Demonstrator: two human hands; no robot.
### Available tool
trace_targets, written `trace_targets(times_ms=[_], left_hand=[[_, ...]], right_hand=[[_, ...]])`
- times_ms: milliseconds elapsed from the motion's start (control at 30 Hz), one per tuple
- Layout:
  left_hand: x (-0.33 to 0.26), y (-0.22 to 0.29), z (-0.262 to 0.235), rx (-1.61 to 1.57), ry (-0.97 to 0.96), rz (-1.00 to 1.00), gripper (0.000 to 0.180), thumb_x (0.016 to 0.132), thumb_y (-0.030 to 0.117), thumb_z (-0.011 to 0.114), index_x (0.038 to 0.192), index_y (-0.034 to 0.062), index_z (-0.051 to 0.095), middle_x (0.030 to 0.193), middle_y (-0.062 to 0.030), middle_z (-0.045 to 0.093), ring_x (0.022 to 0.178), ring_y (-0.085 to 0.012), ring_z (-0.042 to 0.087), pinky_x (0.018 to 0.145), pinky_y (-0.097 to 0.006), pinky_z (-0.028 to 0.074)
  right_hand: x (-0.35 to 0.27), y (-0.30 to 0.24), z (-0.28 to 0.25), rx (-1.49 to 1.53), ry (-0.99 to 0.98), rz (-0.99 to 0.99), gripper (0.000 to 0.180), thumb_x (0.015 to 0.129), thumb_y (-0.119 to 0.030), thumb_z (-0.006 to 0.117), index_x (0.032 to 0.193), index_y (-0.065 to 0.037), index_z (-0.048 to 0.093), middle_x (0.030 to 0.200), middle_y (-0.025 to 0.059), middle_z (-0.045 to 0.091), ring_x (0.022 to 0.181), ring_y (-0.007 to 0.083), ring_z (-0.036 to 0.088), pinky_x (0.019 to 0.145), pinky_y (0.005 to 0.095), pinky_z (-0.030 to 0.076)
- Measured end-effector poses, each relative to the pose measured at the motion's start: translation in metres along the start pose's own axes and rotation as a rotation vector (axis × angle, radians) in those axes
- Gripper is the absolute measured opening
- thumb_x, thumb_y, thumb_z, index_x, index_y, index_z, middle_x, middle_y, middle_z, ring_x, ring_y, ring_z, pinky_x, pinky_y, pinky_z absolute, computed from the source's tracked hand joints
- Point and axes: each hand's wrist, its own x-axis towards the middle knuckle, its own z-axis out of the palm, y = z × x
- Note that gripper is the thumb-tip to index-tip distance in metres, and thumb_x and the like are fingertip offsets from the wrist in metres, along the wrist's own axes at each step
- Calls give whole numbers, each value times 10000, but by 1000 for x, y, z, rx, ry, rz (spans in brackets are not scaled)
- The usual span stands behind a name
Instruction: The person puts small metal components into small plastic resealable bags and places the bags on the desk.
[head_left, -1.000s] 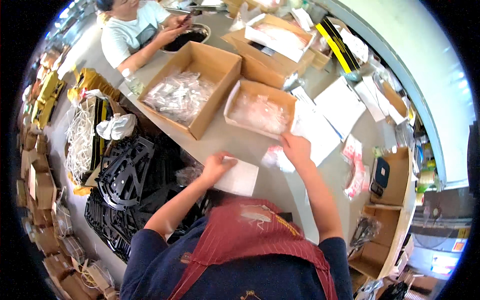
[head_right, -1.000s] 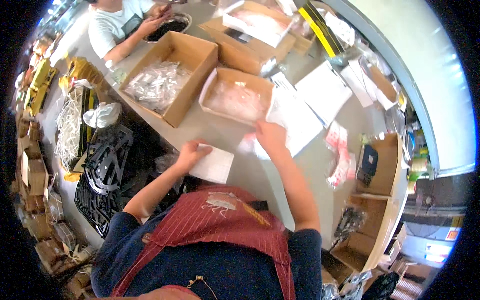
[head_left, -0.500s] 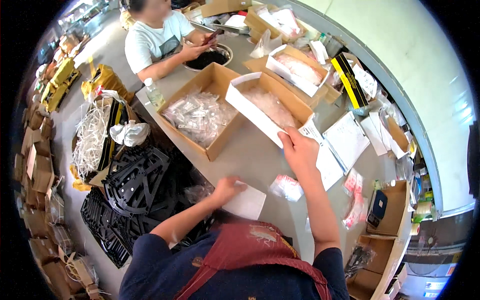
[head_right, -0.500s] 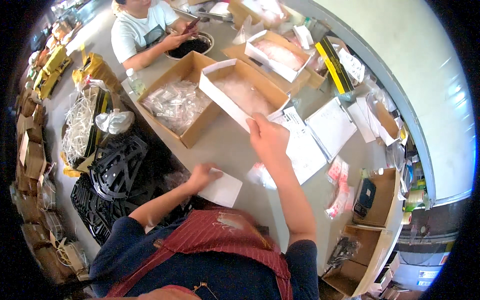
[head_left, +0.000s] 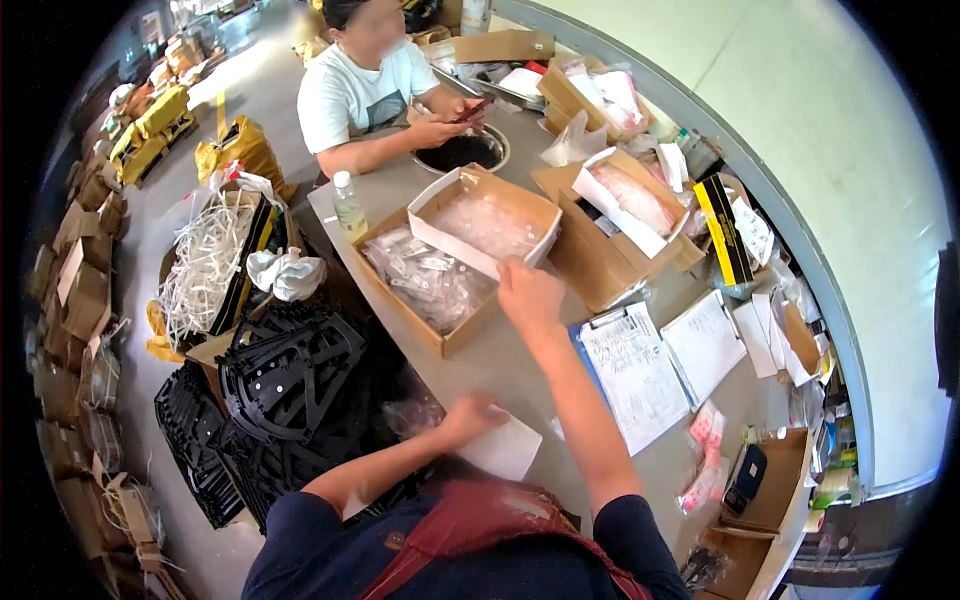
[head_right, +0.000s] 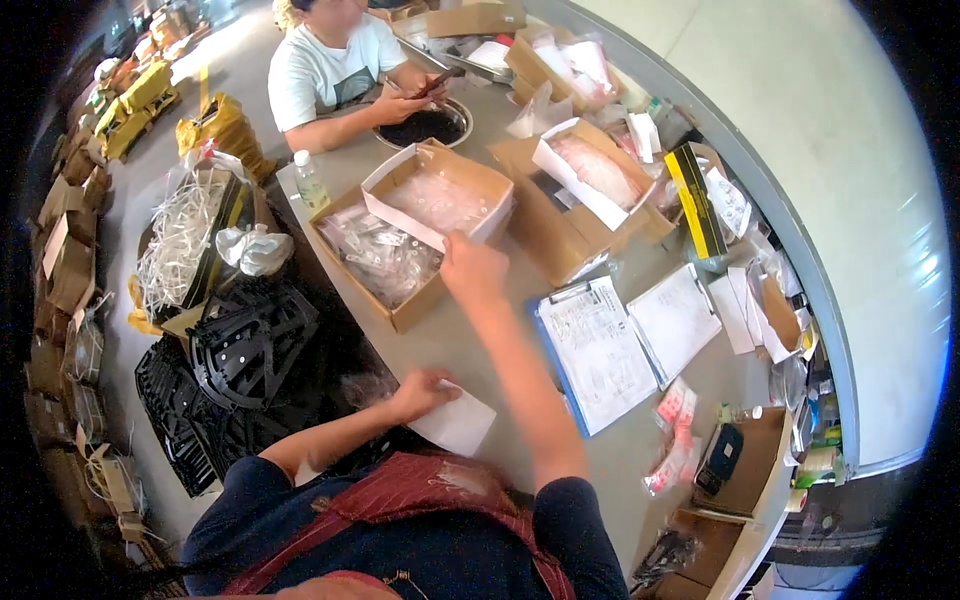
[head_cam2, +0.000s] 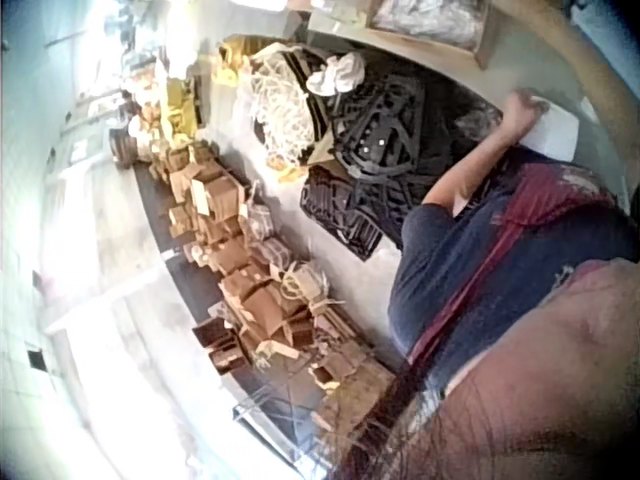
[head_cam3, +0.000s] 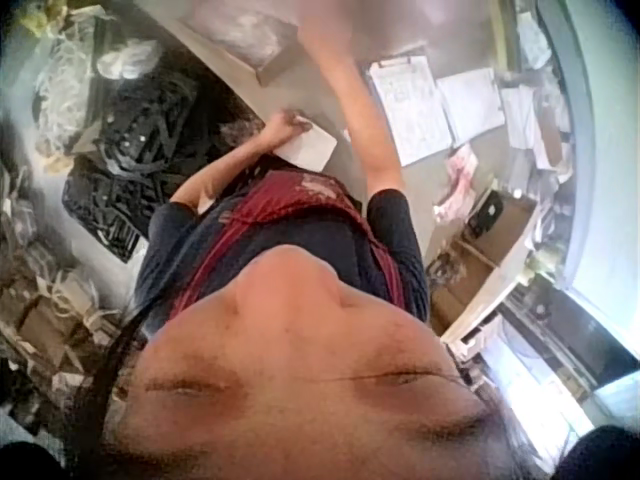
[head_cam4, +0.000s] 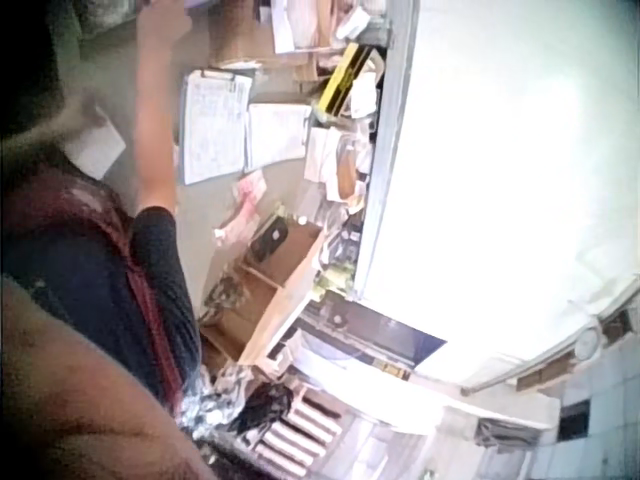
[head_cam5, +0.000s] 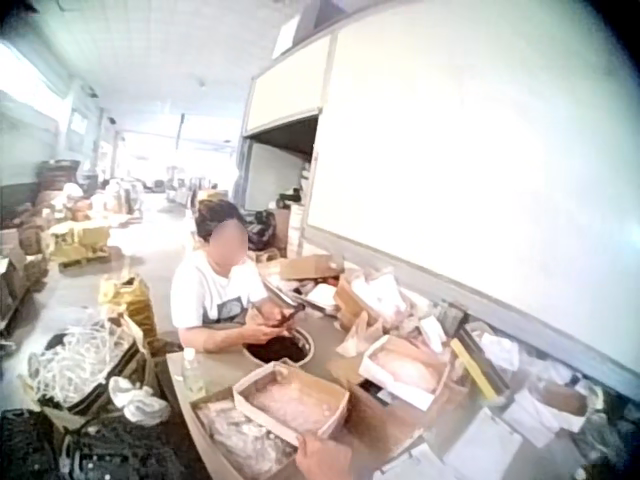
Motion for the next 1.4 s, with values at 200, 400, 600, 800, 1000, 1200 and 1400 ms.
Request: trace_targets(times_ms=[200,400,600,800,1000,1200,1400], left_hand=[[1,12,0,38,-27,-51,320,878,301,723,1076,50,710,962,-175,716,861,-244,679,790,-373,526],[-2,14,-1,53,-10,-74,354,884,325,723,1108,52,695,968,-179,718,876,-256,690,793,-379,533],[13,2,8,97,-39,-284,359,894,284,729,1153,41,672,920,-91,716,823,-159,662,765,-343,540],[1,0,6,-237,-11,-142,253,909,225,704,1058,22,681,819,9,633,741,-66,533,654,-253,464],[2,19,5,-271,-65,-206,202,930,170,688,1040,3,667,856,-1,663,737,-66,580,651,-231,469],[2,29,8,-248,-31,-203,192,930,169,684,1022,1,668,834,0,656,704,-68,576,630,-232,459],[-1,28,11,-249,30,-182,223,927,190,689,1032,-6,668,822,-9,657,691,-77,580,621,-239,460]], right_hand=[[19,6,0,-74,-131,36,182,956,-280,564,933,-115,636,681,144,684,645,342,690,584,475,519],[9,10,-17,245,-15,50,304,974,-357,588,1179,-142,649,740,166,680,656,317,673,593,417,510],[-112,85,-89,926,-168,488,238,964,-211,664,1177,-107,682,624,-82,463,544,15,393,492,228,321],[-303,193,-157,943,-189,854,296,899,-134,681,1177,-47,631,762,-24,568,644,75,522,592,234,440],[-383,179,-171,674,-320,952,249,840,-76,645,1081,-42,593,849,43,637,754,149,629,681,310,505],[-401,167,-154,219,-468,596,219,843,-73,600,1051,-55,536,877,139,659,818,338,647,708,434,500],[-402,178,-146,57,-504,528,216,844,-111,621,1046,-78,551,944,162,659,924,368,635,764,472,492]])
